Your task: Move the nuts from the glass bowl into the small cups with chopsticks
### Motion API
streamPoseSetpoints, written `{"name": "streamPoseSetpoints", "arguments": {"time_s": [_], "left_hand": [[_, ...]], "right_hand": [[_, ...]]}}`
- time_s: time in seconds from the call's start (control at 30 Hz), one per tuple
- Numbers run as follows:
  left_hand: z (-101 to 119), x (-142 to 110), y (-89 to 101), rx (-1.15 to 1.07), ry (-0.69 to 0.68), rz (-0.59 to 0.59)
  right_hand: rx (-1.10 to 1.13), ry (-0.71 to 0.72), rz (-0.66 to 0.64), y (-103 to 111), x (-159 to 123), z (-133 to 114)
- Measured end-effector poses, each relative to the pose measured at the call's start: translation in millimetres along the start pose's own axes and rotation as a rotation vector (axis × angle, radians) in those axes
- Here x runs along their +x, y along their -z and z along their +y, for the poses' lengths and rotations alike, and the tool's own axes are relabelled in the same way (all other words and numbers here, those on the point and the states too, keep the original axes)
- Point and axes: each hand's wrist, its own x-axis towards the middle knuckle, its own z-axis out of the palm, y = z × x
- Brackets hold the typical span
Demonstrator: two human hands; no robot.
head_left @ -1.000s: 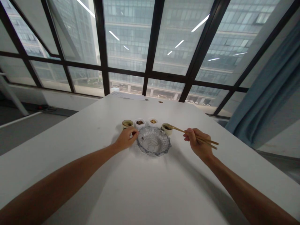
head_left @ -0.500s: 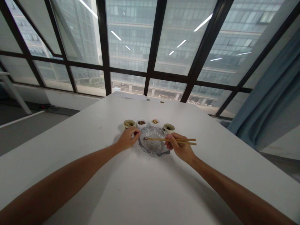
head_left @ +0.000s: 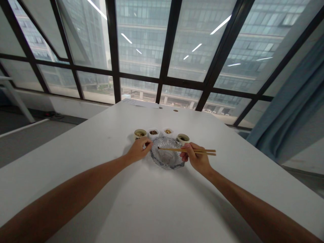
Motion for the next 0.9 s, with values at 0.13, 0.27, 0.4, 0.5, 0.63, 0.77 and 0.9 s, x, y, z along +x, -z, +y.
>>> {"name": "streamPoseSetpoints", "arguments": {"time_s": [0.13,0.27,0.4,0.5,0.63,0.77,0.9], "left_hand": [[2.6,0.5,1.4,0.006,0.012,-0.013],[3.0,0.7,1.4,0.006,0.044,-0.024],[2.0,1.0,1.4,0.005,0.059,-0.029],[2.2,0.8,2.3,0.002,0.050,-0.030],[2.8,0.2,3.2,0.006,0.037,-0.018],[1.6,0.3,2.7,0.006,0.035,-0.020],[0.8,0.5,2.8,0.013,0.045,-0.029]], "right_hand": [[-0.077,0.096,0.116,23.4,0.6,-2.5],[-0.354,0.162,0.251,59.3,1.1,3.7],[-0.475,0.155,0.293,79.4,0.1,16.0],[-0.496,0.154,0.304,81.5,-1.2,20.9],[-0.540,0.179,0.255,80.0,-1.1,20.2],[-0.576,0.177,0.165,78.8,1.7,17.1],[-0.540,0.147,0.203,69.7,0.4,9.0]]}}
